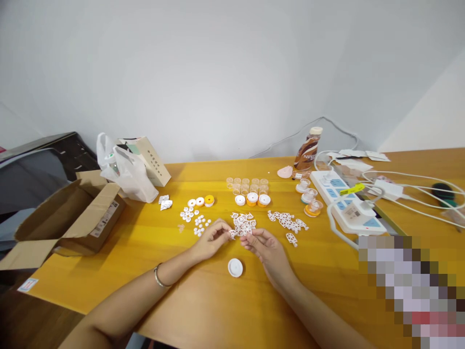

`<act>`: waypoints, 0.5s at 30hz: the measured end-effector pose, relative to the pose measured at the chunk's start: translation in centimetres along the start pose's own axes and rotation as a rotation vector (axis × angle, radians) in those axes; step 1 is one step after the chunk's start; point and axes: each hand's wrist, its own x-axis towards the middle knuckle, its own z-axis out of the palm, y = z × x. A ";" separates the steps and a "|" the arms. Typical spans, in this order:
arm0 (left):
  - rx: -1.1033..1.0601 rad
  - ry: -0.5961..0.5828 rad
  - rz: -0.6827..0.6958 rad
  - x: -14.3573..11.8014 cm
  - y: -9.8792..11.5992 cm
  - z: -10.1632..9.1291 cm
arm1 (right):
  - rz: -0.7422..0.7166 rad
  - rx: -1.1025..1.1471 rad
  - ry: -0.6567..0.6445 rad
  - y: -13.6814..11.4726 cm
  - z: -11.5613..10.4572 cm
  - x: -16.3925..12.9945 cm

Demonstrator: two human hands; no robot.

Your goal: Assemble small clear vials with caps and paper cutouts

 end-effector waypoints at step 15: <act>-0.498 0.099 -0.135 0.4 0.1 -0.8 | 0.117 0.041 -0.042 -0.5 0.0 -0.2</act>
